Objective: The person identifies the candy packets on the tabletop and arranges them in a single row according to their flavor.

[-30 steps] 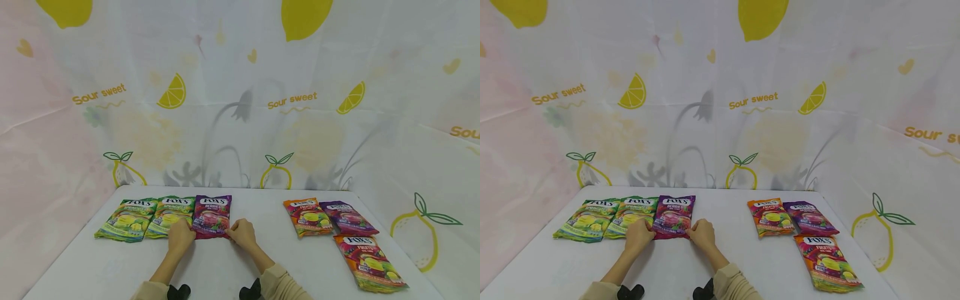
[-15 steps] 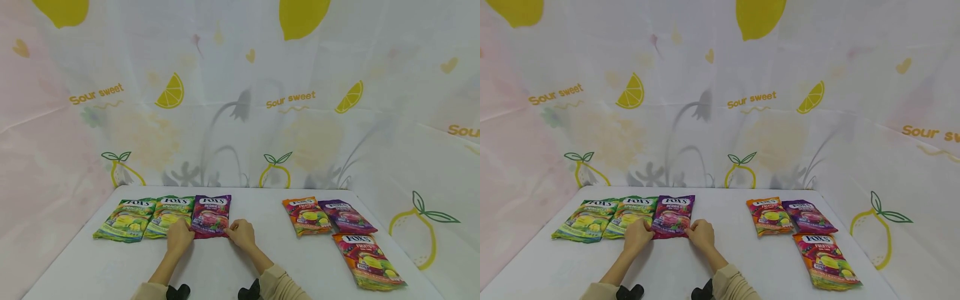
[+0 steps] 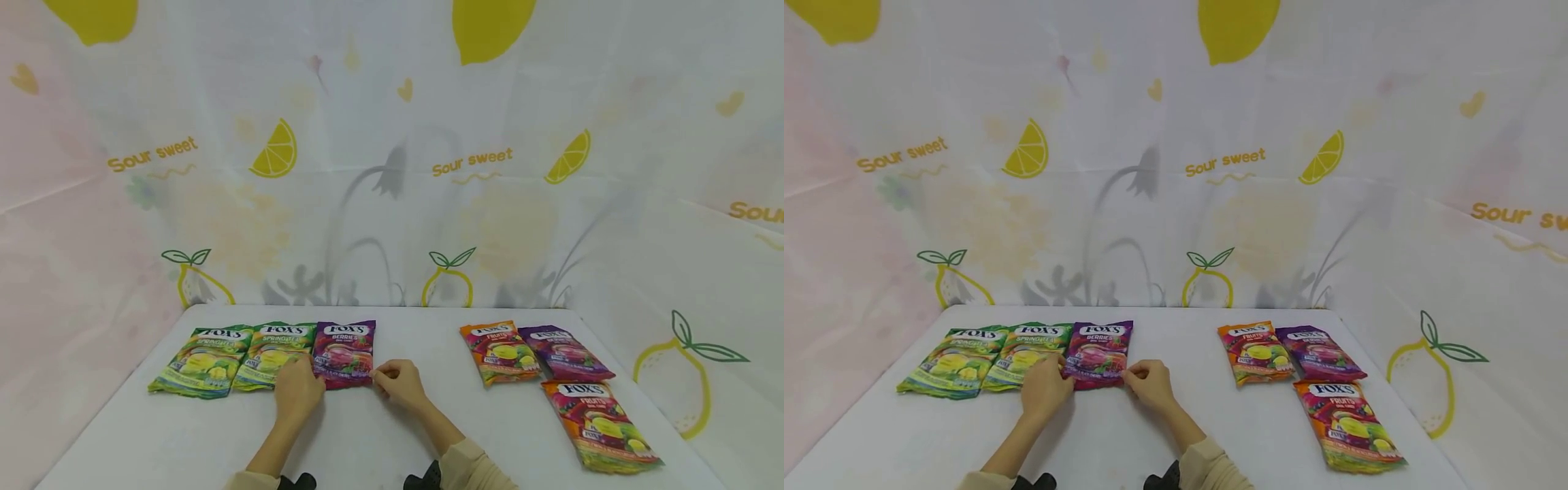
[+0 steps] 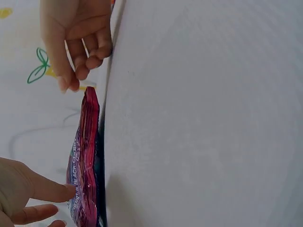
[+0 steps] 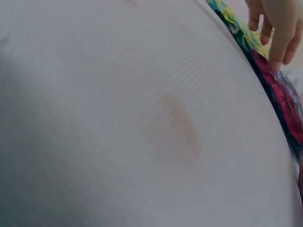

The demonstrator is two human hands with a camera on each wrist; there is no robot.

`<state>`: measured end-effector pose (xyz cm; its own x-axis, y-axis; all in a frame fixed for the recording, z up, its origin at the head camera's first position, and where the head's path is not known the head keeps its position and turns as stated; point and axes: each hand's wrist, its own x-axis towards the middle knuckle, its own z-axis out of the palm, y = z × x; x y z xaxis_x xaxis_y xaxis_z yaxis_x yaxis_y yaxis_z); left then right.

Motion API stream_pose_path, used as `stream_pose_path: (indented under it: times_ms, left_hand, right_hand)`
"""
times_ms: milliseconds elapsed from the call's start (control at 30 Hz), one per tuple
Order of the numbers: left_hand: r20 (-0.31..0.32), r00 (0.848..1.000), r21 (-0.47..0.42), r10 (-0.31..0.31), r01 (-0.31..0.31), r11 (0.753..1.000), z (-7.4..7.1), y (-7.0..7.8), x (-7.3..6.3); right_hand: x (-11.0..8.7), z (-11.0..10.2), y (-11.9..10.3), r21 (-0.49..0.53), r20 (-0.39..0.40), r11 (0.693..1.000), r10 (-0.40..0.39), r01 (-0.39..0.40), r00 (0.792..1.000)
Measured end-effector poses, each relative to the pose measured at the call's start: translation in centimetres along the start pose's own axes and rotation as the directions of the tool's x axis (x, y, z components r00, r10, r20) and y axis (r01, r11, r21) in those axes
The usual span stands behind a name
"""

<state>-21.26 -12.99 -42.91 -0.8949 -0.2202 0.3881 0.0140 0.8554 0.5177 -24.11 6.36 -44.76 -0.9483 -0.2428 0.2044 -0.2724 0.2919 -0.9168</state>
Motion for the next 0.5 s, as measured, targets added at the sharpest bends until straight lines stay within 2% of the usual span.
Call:
stream_pose_path:
  times_ms: [100, 167, 233, 367, 500]
  left_hand:
    - [-0.032, 0.998, -0.009, 0.053, -0.053, 0.999, 0.2, 0.8, -0.2]
    - [-0.019, 0.996, -0.068, 0.085, -0.086, 0.994, 0.5, 1.3, -0.3]
    - [0.016, 0.991, -0.168, 0.13, -0.126, 0.978, 0.8, 1.7, -0.5]
    - [0.106, 0.964, -0.383, 0.243, -0.186, 0.905, 1.3, 2.6, -1.1]
    - [0.149, 0.928, -0.472, 0.341, -0.236, 0.849, 1.7, 3.6, -1.6]
  right_hand:
    - [-0.8, -0.5, -1.8, 0.011, 0.0, 1.0, -0.022, 0.022, 1.0]
    - [-1.3, -0.9, -2.9, 0.027, 0.007, 0.999, -0.042, 0.041, 0.999]
    - [-1.6, -1.4, -3.4, 0.041, 0.018, 0.998, -0.058, 0.057, 0.998]
    - [-1.6, -2.2, -2.5, 0.058, 0.059, 0.997, -0.053, 0.05, 0.997]
    - [-1.5, -3.4, -1.3, 0.044, 0.144, 0.998, -0.046, 0.04, 0.988]
